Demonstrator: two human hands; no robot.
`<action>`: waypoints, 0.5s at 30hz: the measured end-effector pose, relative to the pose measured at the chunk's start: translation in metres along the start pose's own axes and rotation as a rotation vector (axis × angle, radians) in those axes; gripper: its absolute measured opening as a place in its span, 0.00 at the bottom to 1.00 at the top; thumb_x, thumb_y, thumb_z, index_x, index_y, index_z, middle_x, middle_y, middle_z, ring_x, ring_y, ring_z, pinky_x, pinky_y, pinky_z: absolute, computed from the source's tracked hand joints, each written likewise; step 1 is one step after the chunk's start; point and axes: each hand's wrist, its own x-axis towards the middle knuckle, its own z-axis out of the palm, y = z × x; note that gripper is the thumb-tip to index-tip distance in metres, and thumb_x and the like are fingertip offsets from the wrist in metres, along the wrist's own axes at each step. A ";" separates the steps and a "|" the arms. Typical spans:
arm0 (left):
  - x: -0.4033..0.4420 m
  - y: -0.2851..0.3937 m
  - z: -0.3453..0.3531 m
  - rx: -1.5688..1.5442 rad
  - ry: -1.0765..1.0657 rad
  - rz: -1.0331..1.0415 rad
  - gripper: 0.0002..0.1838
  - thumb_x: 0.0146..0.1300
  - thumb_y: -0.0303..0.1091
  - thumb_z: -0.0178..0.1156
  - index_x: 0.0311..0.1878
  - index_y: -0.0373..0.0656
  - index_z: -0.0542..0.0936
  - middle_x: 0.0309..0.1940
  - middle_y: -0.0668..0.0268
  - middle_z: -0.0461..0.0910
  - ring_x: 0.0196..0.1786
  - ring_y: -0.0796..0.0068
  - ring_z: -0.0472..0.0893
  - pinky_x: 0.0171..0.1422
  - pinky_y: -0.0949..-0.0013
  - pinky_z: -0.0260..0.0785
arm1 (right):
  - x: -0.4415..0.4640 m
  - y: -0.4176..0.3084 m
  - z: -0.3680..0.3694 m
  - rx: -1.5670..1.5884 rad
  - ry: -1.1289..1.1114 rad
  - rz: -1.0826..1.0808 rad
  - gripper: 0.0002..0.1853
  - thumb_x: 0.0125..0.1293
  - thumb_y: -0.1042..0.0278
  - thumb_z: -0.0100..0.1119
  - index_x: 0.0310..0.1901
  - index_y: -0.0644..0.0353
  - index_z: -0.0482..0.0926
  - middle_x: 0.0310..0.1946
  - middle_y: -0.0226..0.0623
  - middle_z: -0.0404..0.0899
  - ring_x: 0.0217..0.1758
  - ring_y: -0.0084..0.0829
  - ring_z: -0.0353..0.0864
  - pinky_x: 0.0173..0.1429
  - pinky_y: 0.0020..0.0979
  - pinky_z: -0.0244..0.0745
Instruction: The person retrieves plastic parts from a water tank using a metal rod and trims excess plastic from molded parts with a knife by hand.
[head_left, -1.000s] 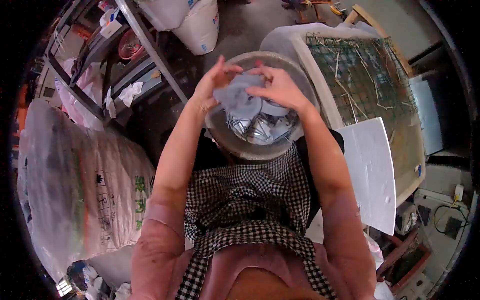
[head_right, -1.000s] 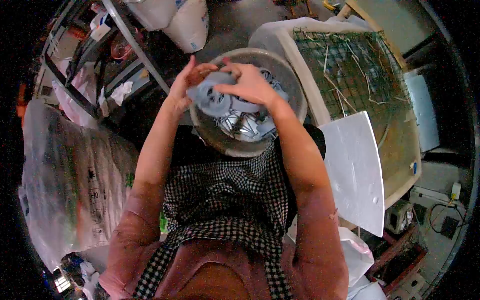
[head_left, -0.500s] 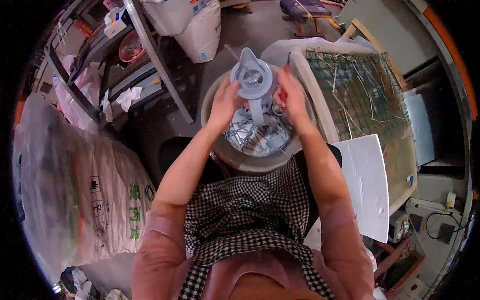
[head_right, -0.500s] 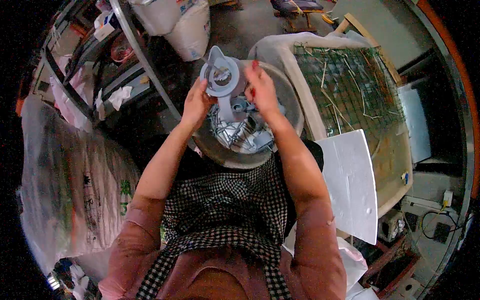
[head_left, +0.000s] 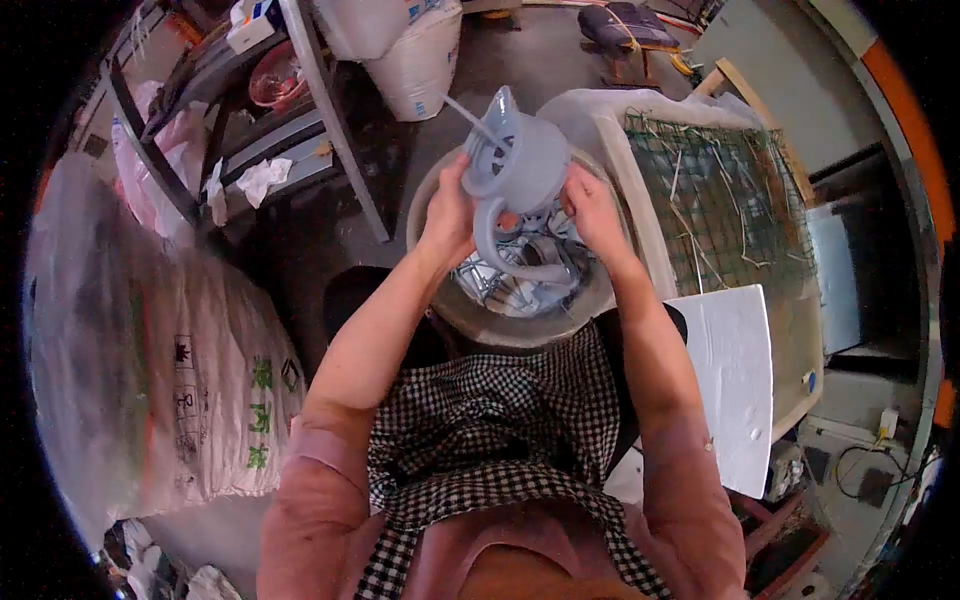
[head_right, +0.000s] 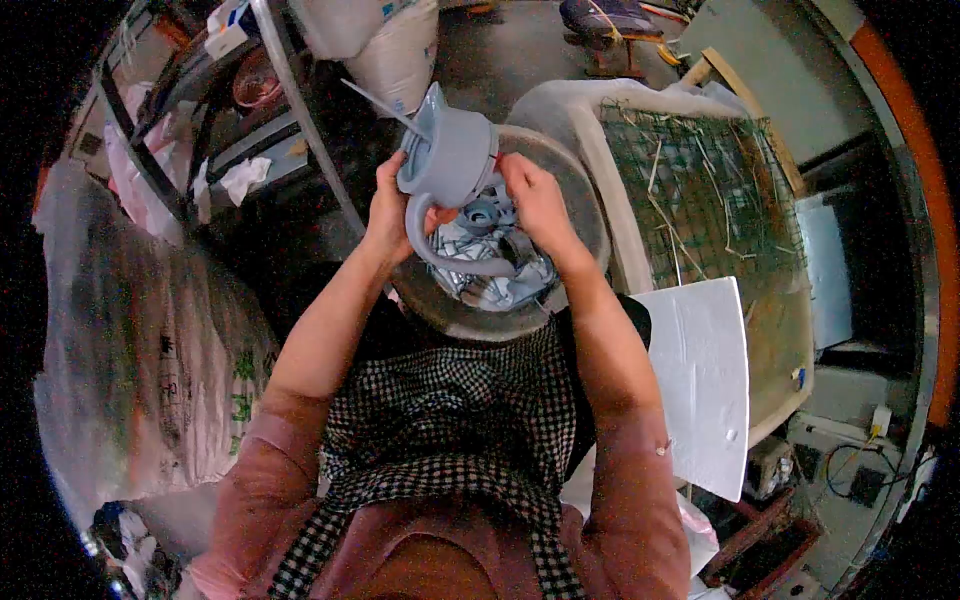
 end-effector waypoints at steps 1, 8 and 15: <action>-0.001 0.002 0.001 -0.019 0.031 -0.007 0.27 0.63 0.55 0.38 0.51 0.40 0.67 0.39 0.62 0.74 0.35 0.70 0.74 0.30 0.68 0.69 | -0.003 -0.003 0.003 -0.005 -0.013 -0.002 0.15 0.66 0.58 0.43 0.42 0.63 0.71 0.17 0.28 0.67 0.17 0.21 0.63 0.21 0.24 0.57; -0.005 0.001 0.007 0.063 -0.103 0.070 0.26 0.63 0.55 0.38 0.50 0.43 0.69 0.37 0.64 0.76 0.34 0.70 0.76 0.31 0.68 0.70 | -0.009 -0.003 0.008 -0.211 -0.026 -0.277 0.11 0.62 0.69 0.46 0.43 0.66 0.70 0.23 0.40 0.74 0.26 0.27 0.74 0.31 0.30 0.68; 0.001 -0.005 0.011 0.054 -0.078 -0.007 0.25 0.64 0.51 0.39 0.53 0.40 0.68 0.44 0.65 0.75 0.43 0.74 0.75 0.45 0.70 0.68 | -0.016 -0.030 0.012 -0.231 0.009 -0.340 0.13 0.55 0.70 0.53 0.42 0.64 0.74 0.34 0.42 0.79 0.39 0.37 0.78 0.44 0.33 0.70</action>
